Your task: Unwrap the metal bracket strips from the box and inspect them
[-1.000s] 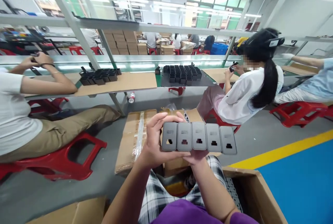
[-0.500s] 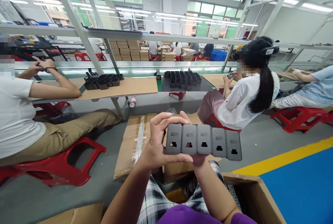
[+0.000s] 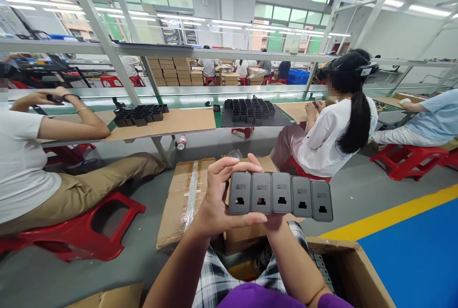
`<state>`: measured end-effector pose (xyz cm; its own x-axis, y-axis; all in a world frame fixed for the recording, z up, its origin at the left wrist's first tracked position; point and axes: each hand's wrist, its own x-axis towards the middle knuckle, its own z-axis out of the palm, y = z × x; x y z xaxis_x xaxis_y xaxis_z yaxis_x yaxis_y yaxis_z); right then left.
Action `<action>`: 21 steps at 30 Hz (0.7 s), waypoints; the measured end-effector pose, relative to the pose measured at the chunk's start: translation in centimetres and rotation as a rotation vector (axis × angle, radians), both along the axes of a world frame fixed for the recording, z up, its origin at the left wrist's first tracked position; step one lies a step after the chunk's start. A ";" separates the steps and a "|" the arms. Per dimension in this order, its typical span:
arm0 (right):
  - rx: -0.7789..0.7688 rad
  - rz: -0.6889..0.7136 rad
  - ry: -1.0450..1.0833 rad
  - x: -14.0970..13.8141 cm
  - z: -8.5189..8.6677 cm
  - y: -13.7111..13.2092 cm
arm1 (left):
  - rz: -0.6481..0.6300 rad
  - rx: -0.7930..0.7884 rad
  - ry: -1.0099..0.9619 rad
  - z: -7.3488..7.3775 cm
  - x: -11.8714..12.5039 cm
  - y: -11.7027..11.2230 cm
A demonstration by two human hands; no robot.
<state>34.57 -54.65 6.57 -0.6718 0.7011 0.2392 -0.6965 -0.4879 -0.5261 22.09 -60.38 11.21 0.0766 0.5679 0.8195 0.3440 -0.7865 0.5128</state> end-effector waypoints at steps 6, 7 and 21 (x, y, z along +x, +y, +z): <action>0.000 0.003 0.006 0.1 -0.1 0.2 | -0.074 0.035 -0.047 0.6 0.4 0.1; 0.002 0.008 0.010 0.0 -0.2 0.3 | -0.079 0.039 -0.049 0.6 0.4 0.2; 0.016 0.116 0.121 -0.3 -1.0 1.2 | -0.018 0.092 -0.017 0.3 -0.5 1.0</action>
<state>34.26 -53.47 5.59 -0.7137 0.6157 0.3339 -0.6947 -0.5612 -0.4500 21.62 -59.43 11.51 0.0718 0.4891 0.8693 0.3209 -0.8365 0.4441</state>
